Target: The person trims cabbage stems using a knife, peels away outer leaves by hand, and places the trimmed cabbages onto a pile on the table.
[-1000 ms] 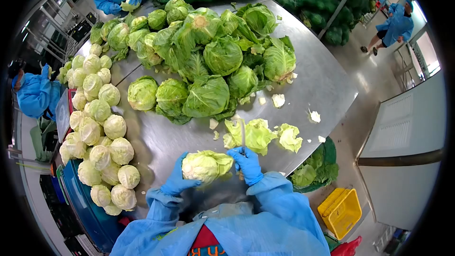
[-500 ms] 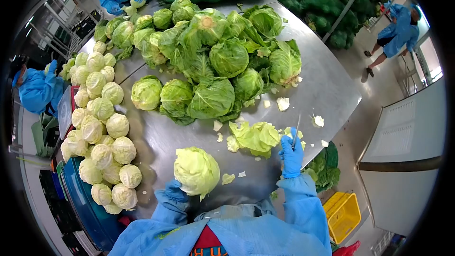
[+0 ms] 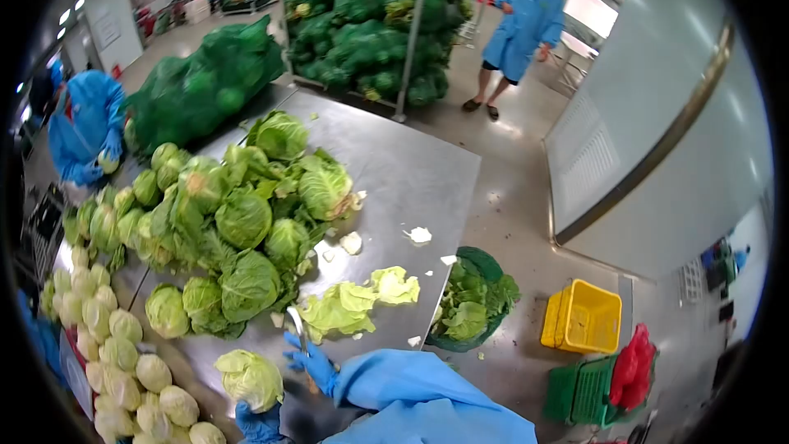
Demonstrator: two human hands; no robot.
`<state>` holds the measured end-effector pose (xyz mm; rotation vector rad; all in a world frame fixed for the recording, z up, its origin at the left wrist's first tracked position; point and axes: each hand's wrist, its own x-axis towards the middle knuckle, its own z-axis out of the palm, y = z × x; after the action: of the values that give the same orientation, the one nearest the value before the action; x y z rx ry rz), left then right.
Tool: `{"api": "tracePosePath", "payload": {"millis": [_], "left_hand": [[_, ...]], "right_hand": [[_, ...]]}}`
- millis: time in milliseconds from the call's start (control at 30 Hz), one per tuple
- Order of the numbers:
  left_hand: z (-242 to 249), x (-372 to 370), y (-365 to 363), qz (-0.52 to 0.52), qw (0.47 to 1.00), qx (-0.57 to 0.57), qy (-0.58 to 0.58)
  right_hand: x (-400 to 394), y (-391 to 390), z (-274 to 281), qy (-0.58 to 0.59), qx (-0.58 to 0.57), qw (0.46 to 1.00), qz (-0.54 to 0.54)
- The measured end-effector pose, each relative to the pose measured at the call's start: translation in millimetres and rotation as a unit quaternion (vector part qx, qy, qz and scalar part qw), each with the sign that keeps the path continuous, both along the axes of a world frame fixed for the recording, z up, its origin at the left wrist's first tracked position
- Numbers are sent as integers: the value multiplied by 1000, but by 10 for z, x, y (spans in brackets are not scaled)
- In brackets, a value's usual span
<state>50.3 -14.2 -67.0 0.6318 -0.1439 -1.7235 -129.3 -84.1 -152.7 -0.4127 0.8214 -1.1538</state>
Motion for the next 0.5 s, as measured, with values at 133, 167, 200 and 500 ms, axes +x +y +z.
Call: {"api": "tracePosePath", "payload": {"millis": [133,167,200,500], "left_hand": [[-233,138,11,-9,998,53,-21],[-229,94,-45,-17,998,51,-43],[-219,56,-93,-23,996,46,-68],[-334,-213,-221,-87,916,-59,-388]], "right_hand": [[-353,-483,-157,41,-15,985,-167],[-521,-545,-103,41,-17,977,-211],[-712,-555,-65,42,-18,966,-254],[-2626,103,23,56,-11,877,-478]]}}
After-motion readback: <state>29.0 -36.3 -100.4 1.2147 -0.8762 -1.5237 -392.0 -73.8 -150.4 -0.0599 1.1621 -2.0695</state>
